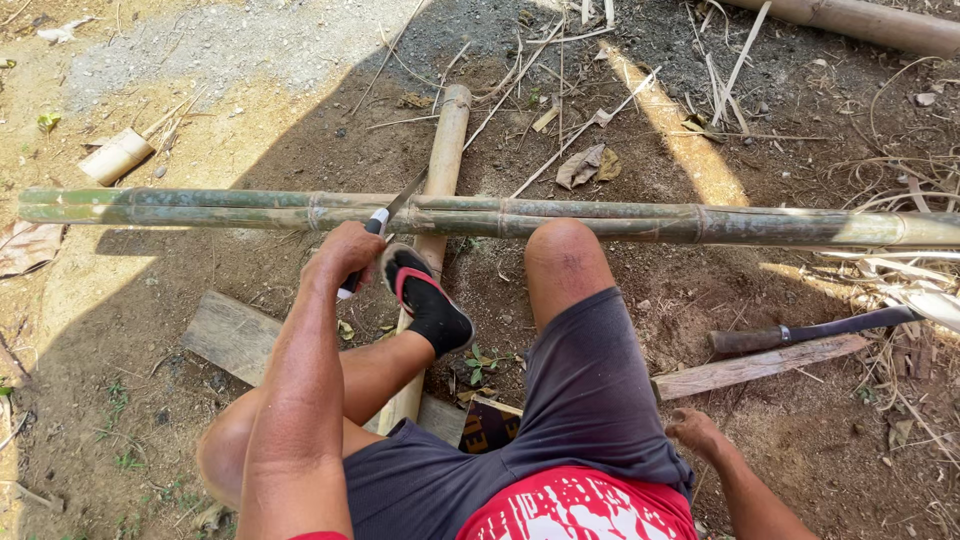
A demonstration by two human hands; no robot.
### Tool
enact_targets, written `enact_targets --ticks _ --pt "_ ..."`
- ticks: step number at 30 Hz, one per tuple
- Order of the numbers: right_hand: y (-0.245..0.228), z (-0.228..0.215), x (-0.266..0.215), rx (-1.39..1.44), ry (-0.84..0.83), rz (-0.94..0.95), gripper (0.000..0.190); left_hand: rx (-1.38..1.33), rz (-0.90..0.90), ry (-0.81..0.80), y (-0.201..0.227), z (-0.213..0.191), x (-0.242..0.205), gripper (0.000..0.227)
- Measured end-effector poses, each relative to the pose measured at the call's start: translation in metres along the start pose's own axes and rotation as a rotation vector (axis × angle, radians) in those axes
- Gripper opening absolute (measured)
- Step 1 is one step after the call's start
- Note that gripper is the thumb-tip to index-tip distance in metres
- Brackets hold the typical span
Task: The person saws through a long bamboo pole using a hand saw while sitting on the ground, holding the pole in place with their feet and another person's assistance.
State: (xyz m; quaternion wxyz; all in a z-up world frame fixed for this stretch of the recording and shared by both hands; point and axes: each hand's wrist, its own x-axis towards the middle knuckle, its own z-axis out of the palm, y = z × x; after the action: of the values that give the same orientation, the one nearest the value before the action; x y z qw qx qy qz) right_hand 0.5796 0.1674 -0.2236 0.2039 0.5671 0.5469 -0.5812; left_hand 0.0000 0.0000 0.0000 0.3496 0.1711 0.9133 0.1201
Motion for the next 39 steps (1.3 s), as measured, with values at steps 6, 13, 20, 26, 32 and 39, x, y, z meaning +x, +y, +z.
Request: enact_targets --ticks 6,13,20,26,32,39 --pt "0.012 0.008 -0.006 -0.317 0.01 -0.012 0.057 -0.169 -0.03 -0.111 0.012 -0.036 -0.018 0.025" --pt "0.005 0.008 -0.021 -0.14 0.045 0.055 0.052 -0.402 -0.04 -0.354 -0.011 -0.053 0.0 0.023" --pt "-0.036 -0.028 -0.049 0.513 0.524 -0.349 0.05 -0.319 -0.065 -0.234 -0.066 0.002 0.015 0.029" --pt "-0.089 -0.048 -0.109 1.025 0.608 -0.722 0.039 -0.511 -0.151 0.011 -0.116 0.128 0.015 0.019" --pt "-0.165 -0.056 -0.195 1.112 0.041 -1.415 0.035 -0.511 -0.12 0.1 -0.13 0.179 0.019 0.022" --pt "-0.216 -0.091 -0.268 0.843 -0.434 -1.748 0.034 -0.504 -0.189 0.201 -0.133 0.18 0.011 0.023"
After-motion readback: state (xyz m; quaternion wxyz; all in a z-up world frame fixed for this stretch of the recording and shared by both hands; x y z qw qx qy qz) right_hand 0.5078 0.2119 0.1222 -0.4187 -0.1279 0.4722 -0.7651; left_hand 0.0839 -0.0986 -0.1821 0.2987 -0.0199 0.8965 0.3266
